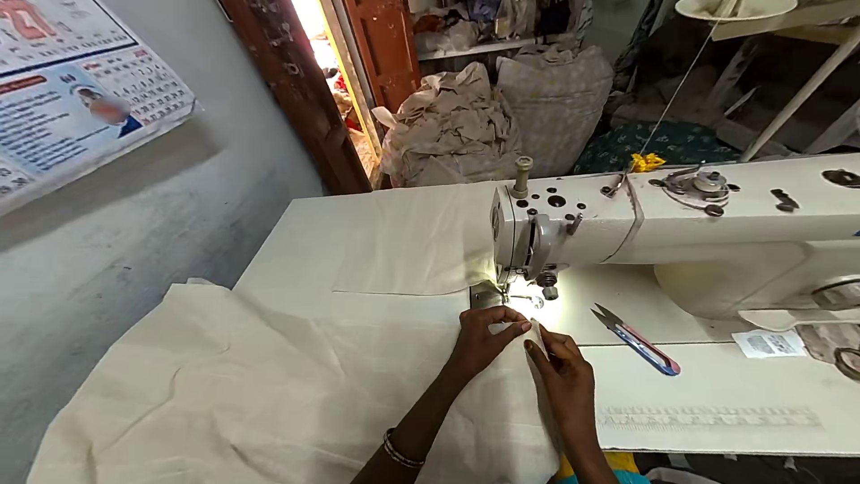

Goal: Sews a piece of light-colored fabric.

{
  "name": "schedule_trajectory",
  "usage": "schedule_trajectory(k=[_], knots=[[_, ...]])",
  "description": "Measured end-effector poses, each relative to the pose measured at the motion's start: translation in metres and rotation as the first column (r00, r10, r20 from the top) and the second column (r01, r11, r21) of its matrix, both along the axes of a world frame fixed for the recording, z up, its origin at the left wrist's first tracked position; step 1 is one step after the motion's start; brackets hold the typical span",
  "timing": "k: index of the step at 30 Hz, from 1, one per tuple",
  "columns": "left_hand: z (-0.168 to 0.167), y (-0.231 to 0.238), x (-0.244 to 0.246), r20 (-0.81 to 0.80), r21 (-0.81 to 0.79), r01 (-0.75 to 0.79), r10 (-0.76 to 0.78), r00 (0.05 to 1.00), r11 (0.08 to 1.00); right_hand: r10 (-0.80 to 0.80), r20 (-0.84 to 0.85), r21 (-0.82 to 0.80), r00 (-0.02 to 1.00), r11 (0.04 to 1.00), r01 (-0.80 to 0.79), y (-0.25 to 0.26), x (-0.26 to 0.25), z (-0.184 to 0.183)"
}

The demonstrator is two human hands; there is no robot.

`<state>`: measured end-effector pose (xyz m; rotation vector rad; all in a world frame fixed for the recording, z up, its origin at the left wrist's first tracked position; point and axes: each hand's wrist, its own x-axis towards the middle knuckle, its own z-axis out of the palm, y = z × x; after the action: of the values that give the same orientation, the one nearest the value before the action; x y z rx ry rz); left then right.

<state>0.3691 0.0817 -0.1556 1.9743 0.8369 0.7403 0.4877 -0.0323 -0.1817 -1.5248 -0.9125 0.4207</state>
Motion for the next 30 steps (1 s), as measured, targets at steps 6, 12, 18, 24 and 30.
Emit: schedule_trajectory(k=[6, 12, 18, 24, 30], knots=[[0.009, -0.004, -0.002, 0.028, -0.18, -0.098, 0.105, 0.994, 0.979, -0.025, 0.524, -0.068, 0.852, 0.995, 0.071, 0.003, -0.021, 0.004], [0.009, -0.002, -0.005, 0.073, -0.22, -0.077, 0.095, 0.993, 0.972, 0.111, 0.038, -0.124, 0.993, 0.987, -0.105, 0.007, 0.002, 0.016], [0.003, 0.002, -0.006, 0.085, -0.231, -0.137, 0.16, 0.983, 0.963, 0.044, 0.353, -0.119, 0.934, 0.993, -0.002, 0.017, -0.008, 0.017], [-0.002, 0.009, -0.002, -0.067, 0.013, -0.164, 0.165, 0.984, 0.986, 0.077, 0.656, -0.178, 0.751, 0.982, 0.054, 0.026, -0.02, 0.007], [-0.011, 0.008, 0.0, -0.213, 0.521, -0.095, 0.237, 0.948, 0.848, 0.182, 0.619, -0.275, 0.764, 0.962, -0.007, 0.037, -0.014, 0.013]])
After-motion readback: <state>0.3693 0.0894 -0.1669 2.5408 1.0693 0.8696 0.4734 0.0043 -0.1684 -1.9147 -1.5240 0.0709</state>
